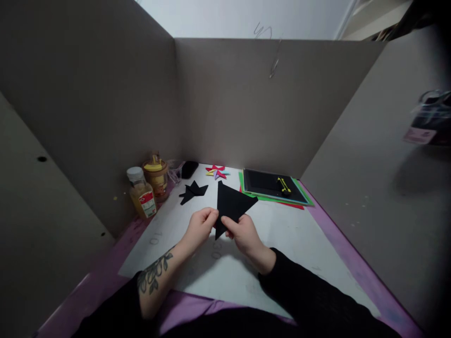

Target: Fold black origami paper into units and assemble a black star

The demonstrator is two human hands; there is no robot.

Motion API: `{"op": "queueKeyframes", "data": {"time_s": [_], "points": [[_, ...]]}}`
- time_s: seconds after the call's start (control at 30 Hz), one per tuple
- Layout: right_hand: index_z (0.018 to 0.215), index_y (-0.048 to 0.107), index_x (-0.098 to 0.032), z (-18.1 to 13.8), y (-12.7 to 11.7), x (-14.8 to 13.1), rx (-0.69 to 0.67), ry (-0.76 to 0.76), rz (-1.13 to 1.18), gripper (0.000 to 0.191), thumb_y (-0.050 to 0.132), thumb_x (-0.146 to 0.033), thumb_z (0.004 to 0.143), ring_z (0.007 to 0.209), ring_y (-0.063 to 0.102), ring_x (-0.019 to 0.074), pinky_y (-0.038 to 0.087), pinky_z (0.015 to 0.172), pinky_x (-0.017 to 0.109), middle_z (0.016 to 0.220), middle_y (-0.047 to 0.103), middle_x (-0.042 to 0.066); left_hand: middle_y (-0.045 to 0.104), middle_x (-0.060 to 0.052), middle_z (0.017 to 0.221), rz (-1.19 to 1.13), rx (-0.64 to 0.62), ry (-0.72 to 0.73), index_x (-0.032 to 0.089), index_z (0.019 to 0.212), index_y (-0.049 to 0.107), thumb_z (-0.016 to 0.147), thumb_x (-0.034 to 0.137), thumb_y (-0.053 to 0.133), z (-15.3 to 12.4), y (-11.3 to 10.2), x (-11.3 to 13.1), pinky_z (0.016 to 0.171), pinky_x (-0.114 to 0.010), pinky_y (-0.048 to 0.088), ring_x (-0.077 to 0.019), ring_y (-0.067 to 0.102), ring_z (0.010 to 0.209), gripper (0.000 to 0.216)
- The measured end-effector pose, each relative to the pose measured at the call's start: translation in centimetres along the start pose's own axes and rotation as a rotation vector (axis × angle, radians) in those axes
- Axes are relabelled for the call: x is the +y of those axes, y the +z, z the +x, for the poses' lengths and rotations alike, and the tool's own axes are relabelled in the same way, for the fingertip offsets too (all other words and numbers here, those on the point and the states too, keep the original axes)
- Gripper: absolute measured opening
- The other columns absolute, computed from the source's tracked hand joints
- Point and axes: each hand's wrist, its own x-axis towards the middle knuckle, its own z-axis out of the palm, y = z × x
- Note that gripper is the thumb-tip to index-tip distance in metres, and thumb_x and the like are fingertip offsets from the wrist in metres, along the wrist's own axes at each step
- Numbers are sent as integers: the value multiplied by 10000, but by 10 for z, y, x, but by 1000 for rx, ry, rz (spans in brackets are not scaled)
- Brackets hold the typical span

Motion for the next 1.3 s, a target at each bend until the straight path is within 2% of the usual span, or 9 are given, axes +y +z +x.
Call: {"op": "queueKeyframes", "data": {"time_s": [0.17, 0.5, 0.57, 0.63, 0.73, 0.83, 0.9, 1.13, 1.3], "points": [[433, 522, -148, 7, -4, -3, 116, -11, -48, 384, 667, -383, 699, 347, 418, 86, 290, 370, 213, 355, 481, -6, 488, 44, 517, 20, -112, -27, 160, 596, 543, 830, 368, 473, 0, 3, -3, 497, -211, 312, -90, 407, 479, 321], [438, 448, -186, 26, -19, -17, 279, -101, 103, 405, 711, -392, 666, 349, 423, 98, 310, 359, 218, 345, 420, -36, 609, -9, 611, -59, -200, -95, 141, 681, 627, 777, 288, 509, -4, 10, -3, 531, -212, 386, -115, 532, 557, 212], [447, 474, -182, 25, -25, -18, 286, -249, -29, 406, 662, -395, 738, 368, 450, 106, 351, 379, 227, 368, 451, -19, 610, -16, 616, -76, -183, -107, 139, 705, 639, 802, 359, 511, -3, 10, -4, 503, -211, 372, -115, 524, 546, 273], [525, 581, -169, 19, -33, -20, 250, -500, -238, 348, 606, -378, 803, 443, 528, 130, 435, 448, 248, 464, 554, 20, 605, -24, 622, -177, -175, -132, 134, 715, 635, 811, 442, 507, -2, 8, -3, 474, -211, 359, -115, 518, 537, 347], [805, 717, -199, 5, -42, -24, 80, -875, -488, 148, 613, -303, 814, 715, 649, 185, 530, 660, 310, 774, 695, 61, 574, -20, 591, -445, -239, -182, 124, 707, 622, 802, 556, 490, -1, 1, 2, 459, -213, 352, -107, 493, 505, 461], [1059, 682, -226, -5, -46, -26, -52, -1200, -679, 250, 595, -187, 828, 904, 644, 203, 528, 786, 334, 1007, 683, 78, 527, 7, 538, -627, -321, -204, 123, 682, 612, 751, 552, 575, -1, -7, 9, 445, -204, 328, -84, 445, 459, 436], [1153, 633, -224, -6, -46, -26, -58, -1306, -749, 324, 571, -154, 844, 934, 635, 206, 530, 800, 337, 1049, 665, 88, 491, 30, 505, -665, -337, -205, 128, 658, 599, 702, 481, 657, -2, -10, 11, 427, -194, 301, -69, 410, 435, 360], [1251, 560, -219, -3, -46, -23, -106, -1352, -757, 407, 571, -147, 851, 977, 619, 205, 534, 819, 338, 1095, 628, 111, 386, 70, 430, -608, -335, -214, 150, 590, 550, 675, 383, 670, -3, -9, 9, 398, -190, 242, -53, 329, 387, 276], [1200, 597, -259, 2, -41, -18, -133, -1215, -628, 347, 542, -165, 871, 1063, 591, 205, 521, 876, 348, 1237, 574, 99, 408, 60, 446, -445, -256, -141, 151, 550, 530, 671, 337, 638, 1, -12, 6, 428, -190, 249, -60, 351, 424, 247]]}}
